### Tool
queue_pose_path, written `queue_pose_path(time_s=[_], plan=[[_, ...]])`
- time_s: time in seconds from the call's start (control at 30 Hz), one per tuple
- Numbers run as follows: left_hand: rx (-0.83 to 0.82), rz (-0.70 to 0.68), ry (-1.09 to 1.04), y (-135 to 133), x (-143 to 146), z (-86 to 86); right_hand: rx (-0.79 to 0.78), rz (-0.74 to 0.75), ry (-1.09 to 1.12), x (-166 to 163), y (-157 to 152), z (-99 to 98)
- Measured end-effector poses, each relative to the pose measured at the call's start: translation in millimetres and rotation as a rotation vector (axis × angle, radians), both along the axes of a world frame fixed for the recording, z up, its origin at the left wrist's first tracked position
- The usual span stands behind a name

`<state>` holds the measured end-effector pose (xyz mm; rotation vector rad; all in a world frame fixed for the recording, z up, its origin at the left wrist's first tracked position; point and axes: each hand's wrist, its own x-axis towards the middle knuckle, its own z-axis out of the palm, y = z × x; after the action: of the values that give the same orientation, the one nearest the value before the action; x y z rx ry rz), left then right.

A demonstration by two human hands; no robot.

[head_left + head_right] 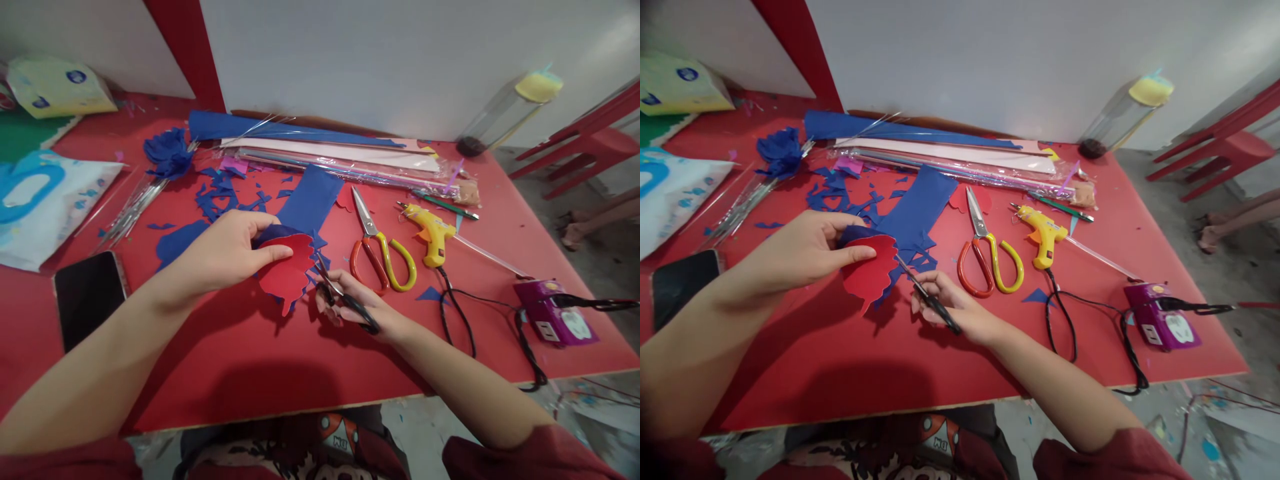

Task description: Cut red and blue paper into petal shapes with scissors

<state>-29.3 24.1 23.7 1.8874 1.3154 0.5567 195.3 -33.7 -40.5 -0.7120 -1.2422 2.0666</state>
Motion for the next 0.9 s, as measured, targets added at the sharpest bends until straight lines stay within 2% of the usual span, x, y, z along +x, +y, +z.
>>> queue_pose_path(time_s=[0.4, 0.57, 0.9], plan=[[0.189, -0.082, 0.194, -4.5, 3.2, 6.2, 0.023, 0.037, 0.037, 1.2, 0.5, -5.0], [0.202, -0.12, 0.197, -5.8, 4.9, 7.3, 0.03, 0.053, 0.033, 2.2, 1.1, -7.0], [0.13, -0.083, 0.151, -6.9, 6.6, 6.6, 0.024, 0.047, 0.069, 2.5, 1.3, -8.7]])
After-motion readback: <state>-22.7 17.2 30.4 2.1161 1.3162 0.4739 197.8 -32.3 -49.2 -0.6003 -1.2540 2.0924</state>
